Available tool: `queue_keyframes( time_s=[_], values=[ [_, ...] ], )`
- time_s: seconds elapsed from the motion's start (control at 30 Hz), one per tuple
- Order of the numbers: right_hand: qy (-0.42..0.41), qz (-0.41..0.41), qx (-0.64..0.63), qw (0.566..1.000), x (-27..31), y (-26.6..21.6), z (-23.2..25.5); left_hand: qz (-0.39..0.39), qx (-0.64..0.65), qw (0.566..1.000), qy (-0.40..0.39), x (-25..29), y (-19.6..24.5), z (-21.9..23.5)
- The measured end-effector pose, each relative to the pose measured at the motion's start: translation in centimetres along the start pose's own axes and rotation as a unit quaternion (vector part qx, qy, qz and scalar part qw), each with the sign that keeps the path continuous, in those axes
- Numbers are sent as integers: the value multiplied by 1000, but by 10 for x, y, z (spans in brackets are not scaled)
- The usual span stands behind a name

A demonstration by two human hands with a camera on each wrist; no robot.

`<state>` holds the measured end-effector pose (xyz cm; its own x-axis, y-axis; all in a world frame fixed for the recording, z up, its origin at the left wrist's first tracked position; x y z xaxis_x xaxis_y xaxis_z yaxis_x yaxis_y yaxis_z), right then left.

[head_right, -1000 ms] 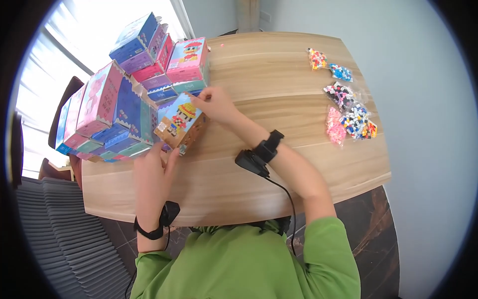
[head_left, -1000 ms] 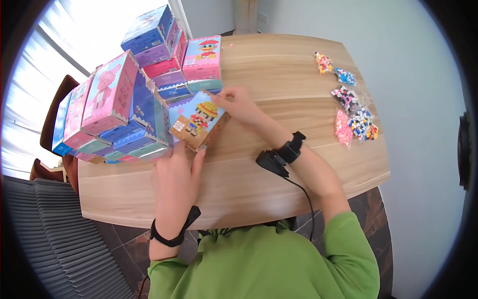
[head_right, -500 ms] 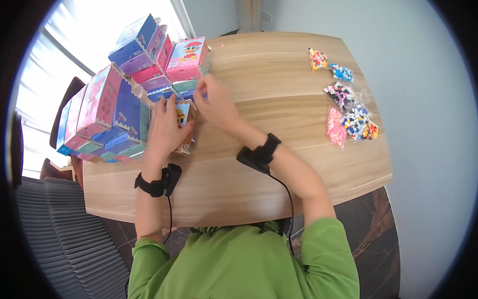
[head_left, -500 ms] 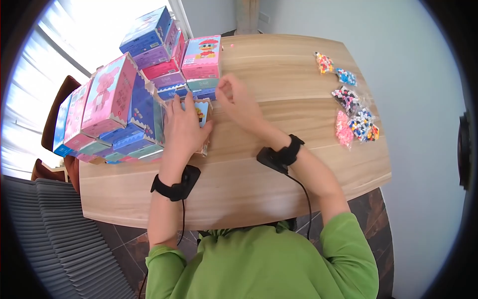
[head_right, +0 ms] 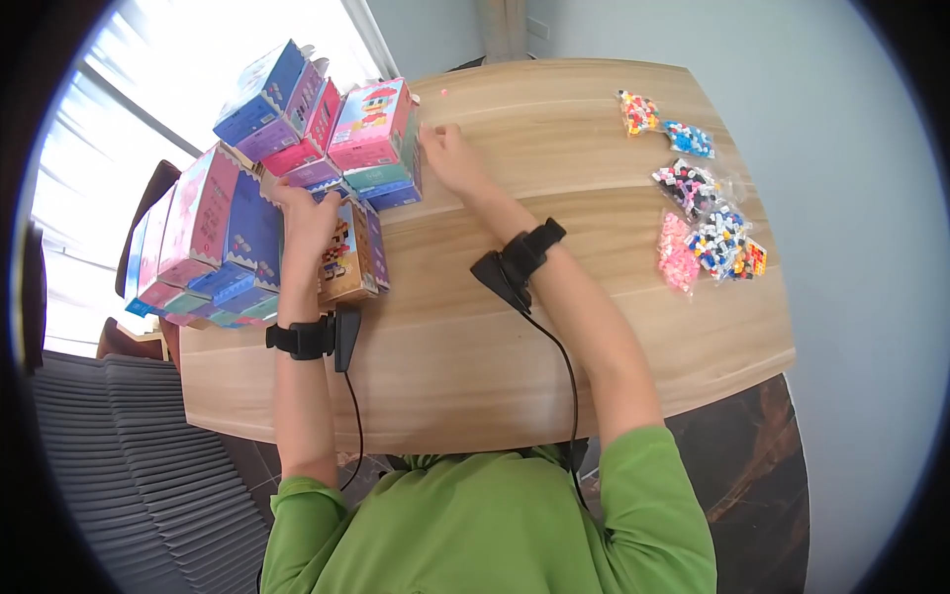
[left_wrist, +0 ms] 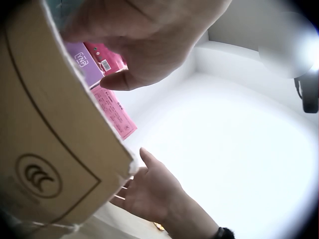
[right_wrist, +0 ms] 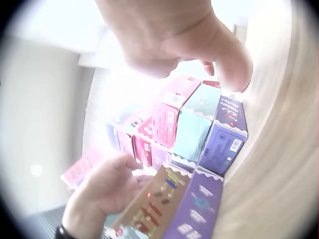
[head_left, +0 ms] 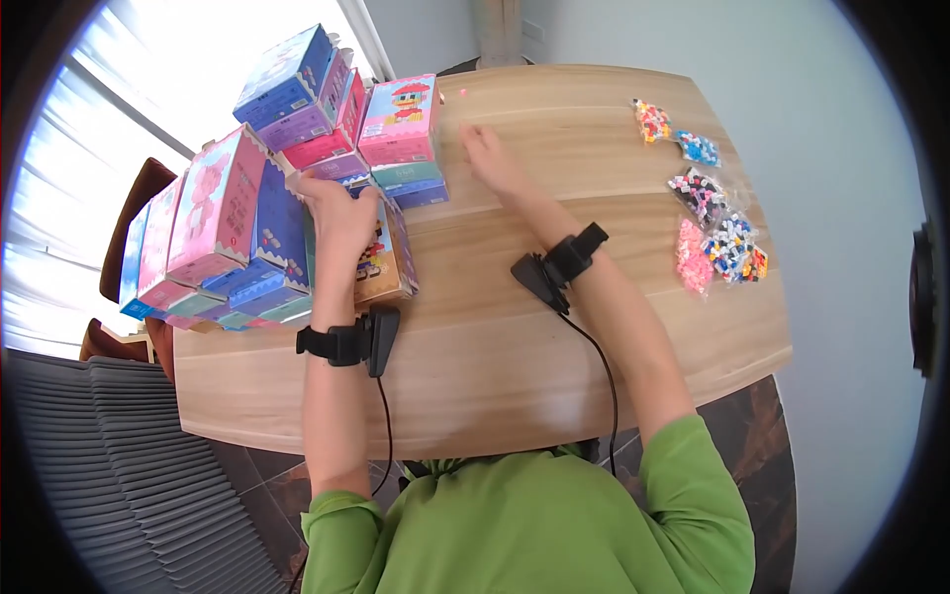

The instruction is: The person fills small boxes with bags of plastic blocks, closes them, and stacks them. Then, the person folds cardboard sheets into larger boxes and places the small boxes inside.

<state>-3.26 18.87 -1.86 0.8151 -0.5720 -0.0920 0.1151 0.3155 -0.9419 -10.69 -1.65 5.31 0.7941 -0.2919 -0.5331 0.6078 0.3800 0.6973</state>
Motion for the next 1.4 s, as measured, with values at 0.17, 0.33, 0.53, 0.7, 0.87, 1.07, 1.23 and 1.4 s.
queue_keyframes(
  time_s=[0.17,0.33,0.53,0.7,0.87,1.07,1.23,1.4],
  values=[
    [-82,-120,-167,975,-9,-23,-16,102,45,989,-97,-34,-57,-19],
    [-82,-71,-235,966,-35,-36,-31,182,-50,979,-77,-40,-65,-23],
    [-131,-74,-230,961,-70,-16,-43,209,-79,964,-146,-52,-81,-28],
    [-128,-109,-232,958,-56,-25,-26,268,-40,950,-155,-39,-27,-22],
    [-121,-117,-257,952,-55,-15,-24,251,-38,948,-189,-37,-39,-31],
    [-173,-94,-310,930,-57,-16,-32,247,-106,939,-217,-38,-48,-32],
    [-170,-69,-330,926,-57,-18,-23,164,-157,935,-271,-39,-44,-35],
    [-169,-67,-347,920,-46,-11,9,130,-123,937,-300,-26,-7,-36]
  ],
)
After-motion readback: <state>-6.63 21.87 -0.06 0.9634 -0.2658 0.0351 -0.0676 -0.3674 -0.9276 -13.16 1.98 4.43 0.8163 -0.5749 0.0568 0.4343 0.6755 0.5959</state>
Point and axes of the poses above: each hand's wrist, its own x-axis away from the middle knuckle, its own z-axis out of the back of the hand, y = z × x, the point moved 6 cm from there along -x, towards the middle knuckle, and after that the axes turned 10 degrees about x, right-handed, at the moved point
